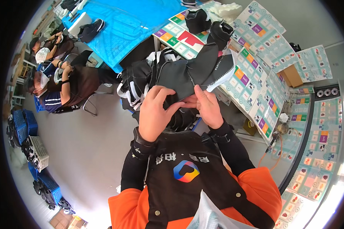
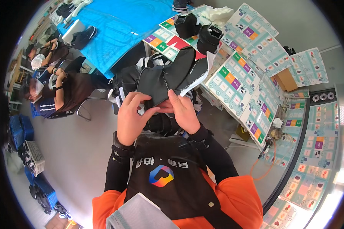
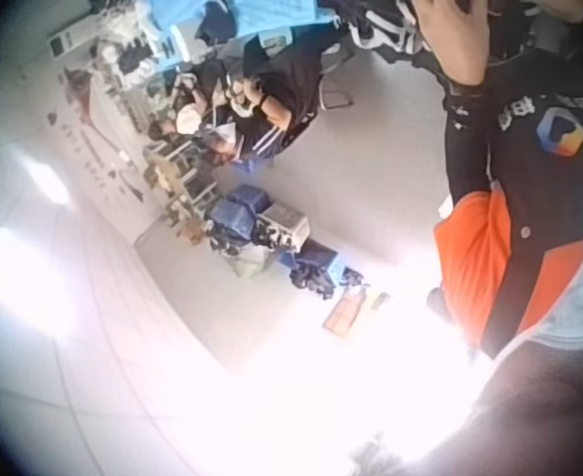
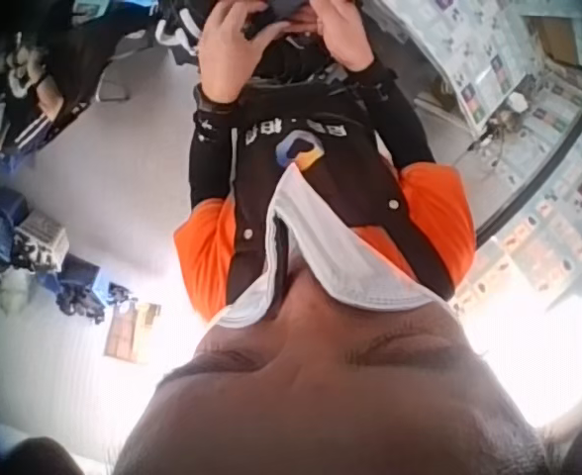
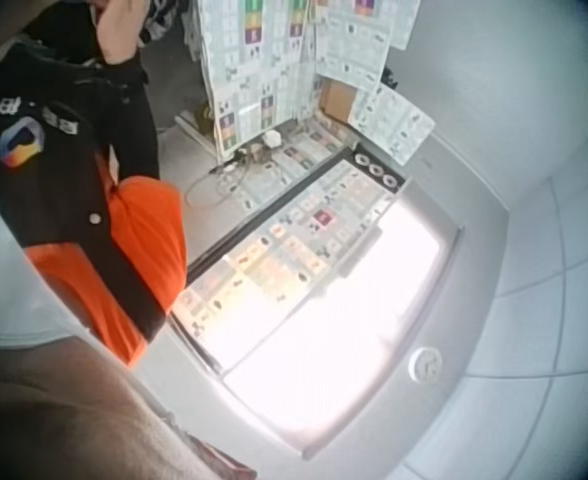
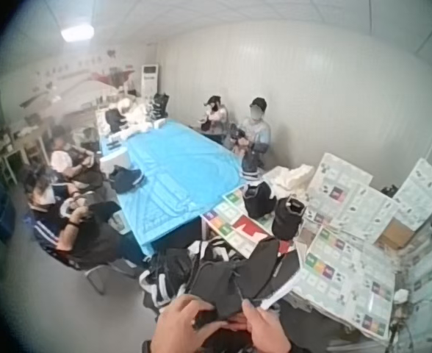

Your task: The person handles and sorts shoe uppers at a table before walking to another station and holding a large green bag while another worker places a stack of shoe uppers inside.

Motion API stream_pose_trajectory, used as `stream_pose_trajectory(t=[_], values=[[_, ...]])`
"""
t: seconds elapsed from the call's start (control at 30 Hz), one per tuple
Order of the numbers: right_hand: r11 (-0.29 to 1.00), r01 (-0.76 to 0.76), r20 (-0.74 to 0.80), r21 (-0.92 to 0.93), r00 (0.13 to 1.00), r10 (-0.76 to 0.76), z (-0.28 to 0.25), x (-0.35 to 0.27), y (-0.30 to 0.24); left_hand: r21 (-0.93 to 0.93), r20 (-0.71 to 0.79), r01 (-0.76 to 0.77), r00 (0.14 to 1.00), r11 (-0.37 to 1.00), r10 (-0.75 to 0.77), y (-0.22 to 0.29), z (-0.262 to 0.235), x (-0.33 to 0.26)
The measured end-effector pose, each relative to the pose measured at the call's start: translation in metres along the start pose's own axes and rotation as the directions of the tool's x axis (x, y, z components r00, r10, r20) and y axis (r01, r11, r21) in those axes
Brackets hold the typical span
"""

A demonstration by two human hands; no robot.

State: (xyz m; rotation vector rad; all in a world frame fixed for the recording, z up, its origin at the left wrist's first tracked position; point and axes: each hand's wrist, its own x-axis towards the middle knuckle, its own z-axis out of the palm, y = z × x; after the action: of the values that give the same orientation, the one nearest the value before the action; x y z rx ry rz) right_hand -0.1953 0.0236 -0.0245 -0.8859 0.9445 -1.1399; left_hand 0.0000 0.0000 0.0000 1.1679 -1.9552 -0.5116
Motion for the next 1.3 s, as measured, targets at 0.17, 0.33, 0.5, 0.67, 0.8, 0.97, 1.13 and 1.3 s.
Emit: stream_pose_trajectory(t=[0.17,0.33,0.5,0.67,0.8,0.97,1.13,1.3], values=[[0.996,0.015,-0.069,0.088,0.998,-0.009,0.008,-0.009,-0.007,-0.105,0.017,0.052,0.999,0.993,-0.050,-0.006,0.004,-0.008],[0.999,0.024,-0.114,0.028,0.993,-0.021,-0.003,-0.007,-0.004,0.025,-0.103,-0.141,0.984,0.990,0.143,0.018,0.007,0.000],[0.999,0.041,-0.121,0.029,0.992,-0.037,0.003,-0.008,-0.007,-0.015,-0.098,-0.184,0.979,0.983,0.181,0.007,0.015,-0.005],[0.999,0.040,-0.087,0.012,0.995,-0.039,-0.001,-0.009,-0.008,-0.127,-0.114,-0.045,0.993,0.991,0.031,0.009,0.016,-0.006],[0.986,0.070,-0.139,0.151,0.989,-0.048,-0.010,-0.009,-0.007,-0.428,-0.011,0.241,0.962,0.871,-0.272,-0.013,0.000,-0.003],[0.976,0.005,-0.138,0.216,0.990,0.026,-0.009,0.000,-0.010,-0.528,-0.008,0.228,0.962,0.818,-0.273,-0.012,-0.004,0.007],[0.974,0.031,-0.289,0.226,0.957,0.036,0.003,0.004,-0.008,-0.754,0.461,0.436,0.884,0.492,-0.078,-0.023,-0.035,0.001],[0.996,0.012,-0.267,0.087,0.963,0.012,-0.032,0.003,0.012,-0.660,0.747,0.734,0.620,0.160,0.241,-0.066,-0.007,0.000]])
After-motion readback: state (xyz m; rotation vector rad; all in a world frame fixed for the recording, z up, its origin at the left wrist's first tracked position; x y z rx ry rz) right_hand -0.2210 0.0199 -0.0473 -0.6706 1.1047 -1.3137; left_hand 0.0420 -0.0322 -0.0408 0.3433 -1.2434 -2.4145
